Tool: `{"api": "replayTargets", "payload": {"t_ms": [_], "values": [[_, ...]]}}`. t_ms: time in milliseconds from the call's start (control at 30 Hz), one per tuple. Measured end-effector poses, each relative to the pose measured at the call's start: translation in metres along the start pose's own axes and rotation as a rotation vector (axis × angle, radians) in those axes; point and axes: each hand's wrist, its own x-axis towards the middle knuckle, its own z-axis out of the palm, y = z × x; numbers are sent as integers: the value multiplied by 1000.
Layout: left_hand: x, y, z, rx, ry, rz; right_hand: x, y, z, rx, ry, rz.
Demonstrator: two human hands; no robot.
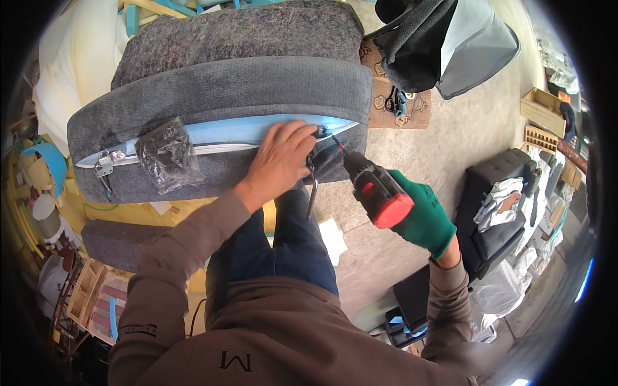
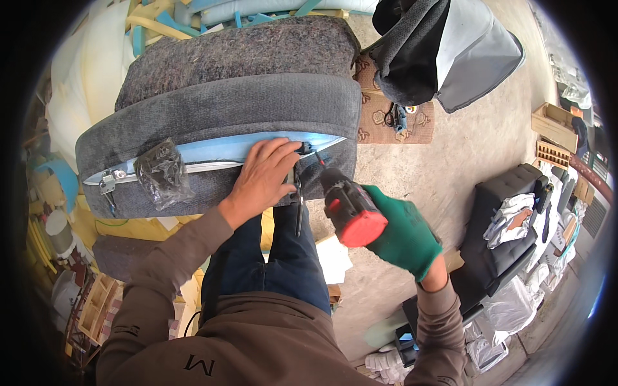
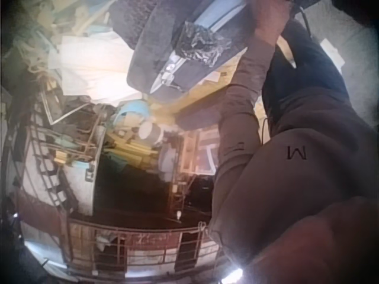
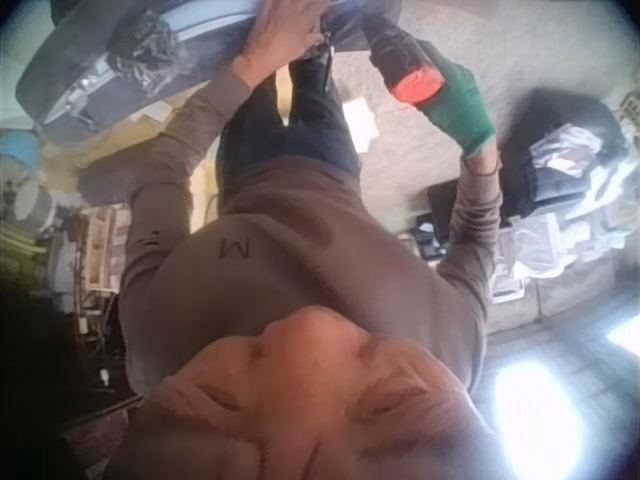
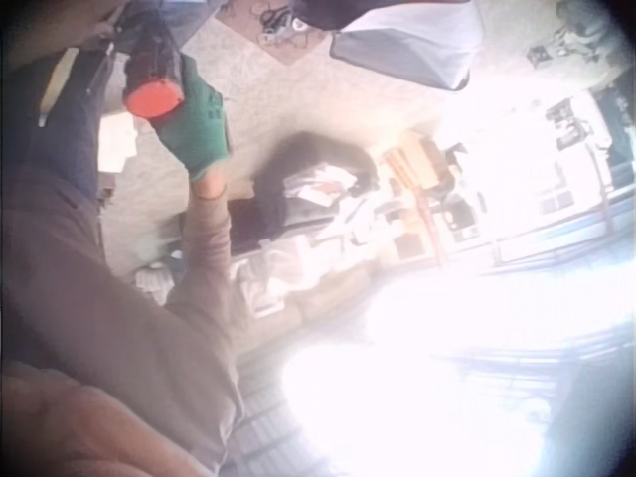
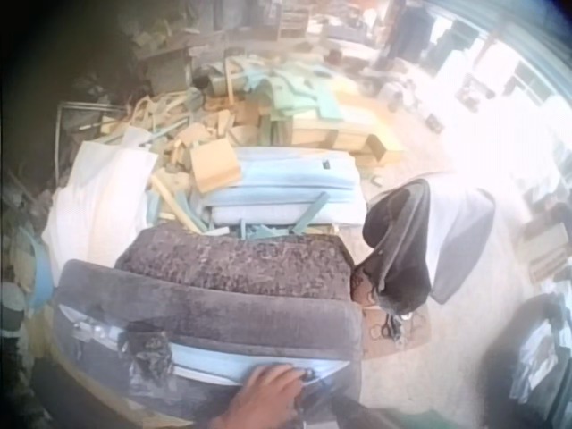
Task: The person fits a grey fabric cover over a foam cushion, aligns it, and then uses a cordless drill to fasten a metal bracket to the cushion's frame. The person handles the cushion, fabric, drill, and bracket throughout the clip.
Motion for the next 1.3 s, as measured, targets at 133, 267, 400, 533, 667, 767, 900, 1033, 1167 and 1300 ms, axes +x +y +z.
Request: {"api": "replayTargets", "payload": {"t_ms": [133, 267, 400, 533, 667, 767, 900, 1033, 1167, 1300], "values": [[-64, 20, -41, -145, 157, -174, -35, -4, 19, 293, 30, 219], [-155, 11, -87, -130, 380, -554, -54, -10, 50, 472, 89, 293], [-197, -30, -105, 208, 449, -637, -54, -21, 67, 422, 4, 248], [-196, -59, -102, 195, 461, -716, -48, -39, 82, 531, 57, 261], [-191, -65, -100, 297, 446, -730, -43, -44, 86, 337, -30, 154], [-191, -63, -101, 253, 504, -752, -45, -41, 90, 291, -53, 171], [-195, -60, -106, 79, 601, -879, -49, -39, 104, 442, -34, 283], [-186, -65, -116, 142, 565, -682, -48, -39, 104, 466, -78, 319], [-164, -72, -115, 230, 489, -638, -45, -44, 103, 441, -125, 354], [-152, -74, -112, 303, 522, -649, -44, -48, 105, 420, -102, 247]]}}
